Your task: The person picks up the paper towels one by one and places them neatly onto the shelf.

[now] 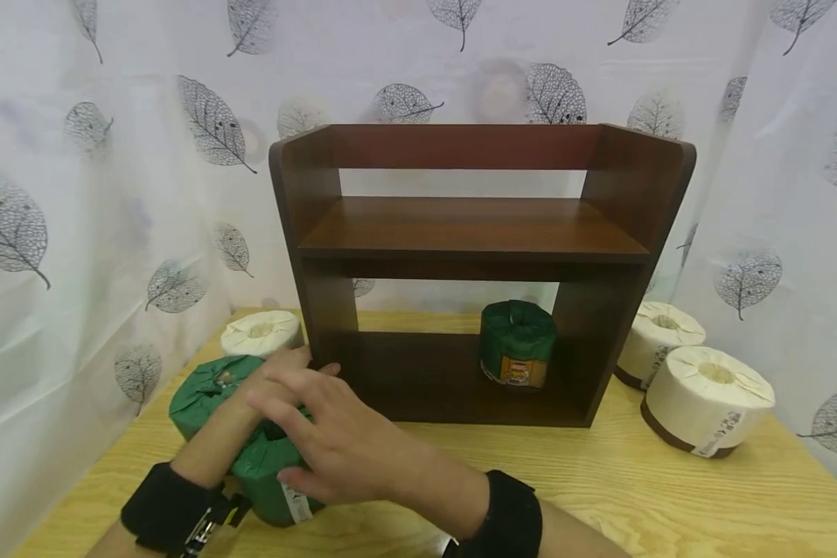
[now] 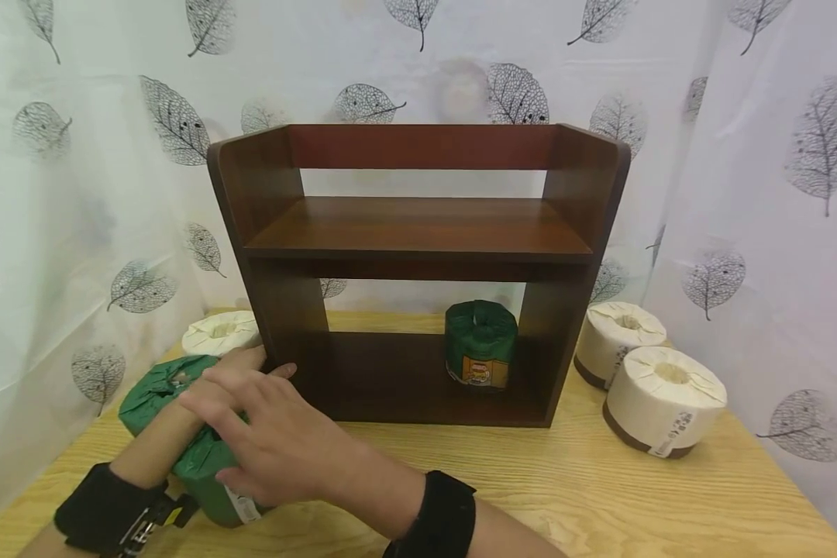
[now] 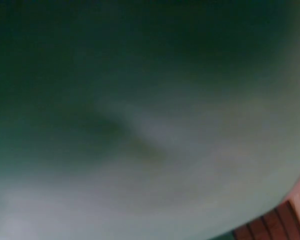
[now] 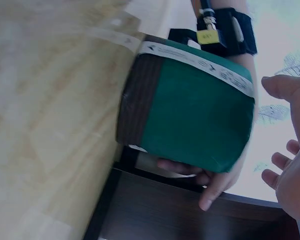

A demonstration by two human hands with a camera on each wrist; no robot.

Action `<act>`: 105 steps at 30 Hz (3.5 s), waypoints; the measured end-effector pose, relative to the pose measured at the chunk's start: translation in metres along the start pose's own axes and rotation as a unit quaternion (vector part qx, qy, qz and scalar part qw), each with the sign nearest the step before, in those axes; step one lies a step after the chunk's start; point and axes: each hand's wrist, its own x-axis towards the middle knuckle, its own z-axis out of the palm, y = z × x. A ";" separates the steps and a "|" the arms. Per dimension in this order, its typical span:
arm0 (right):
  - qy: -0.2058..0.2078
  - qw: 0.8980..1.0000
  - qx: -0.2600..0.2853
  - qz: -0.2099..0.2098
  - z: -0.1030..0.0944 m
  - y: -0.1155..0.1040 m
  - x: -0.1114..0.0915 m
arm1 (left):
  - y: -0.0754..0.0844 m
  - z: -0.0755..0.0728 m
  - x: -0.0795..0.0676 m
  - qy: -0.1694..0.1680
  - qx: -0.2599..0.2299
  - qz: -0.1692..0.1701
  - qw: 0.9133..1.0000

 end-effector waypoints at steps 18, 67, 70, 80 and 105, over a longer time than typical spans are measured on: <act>-0.148 0.986 -0.072 0.006 0.014 -0.010 -0.010 | -0.004 0.002 -0.002 0.009 0.012 0.067 0.998; -0.320 0.932 0.143 0.092 -0.053 0.024 -0.031 | -0.004 0.002 -0.002 -0.025 0.031 0.055 0.998; -0.332 0.919 0.179 0.116 -0.061 0.033 -0.039 | -0.004 0.002 -0.002 -0.028 0.028 0.057 0.998; -0.307 0.929 0.145 0.144 -0.079 0.051 -0.055 | -0.004 0.002 -0.004 -0.033 0.020 0.052 0.998; -0.209 0.948 0.020 0.237 -0.099 0.085 -0.069 | -0.007 0.003 -0.001 -0.014 0.050 0.070 0.996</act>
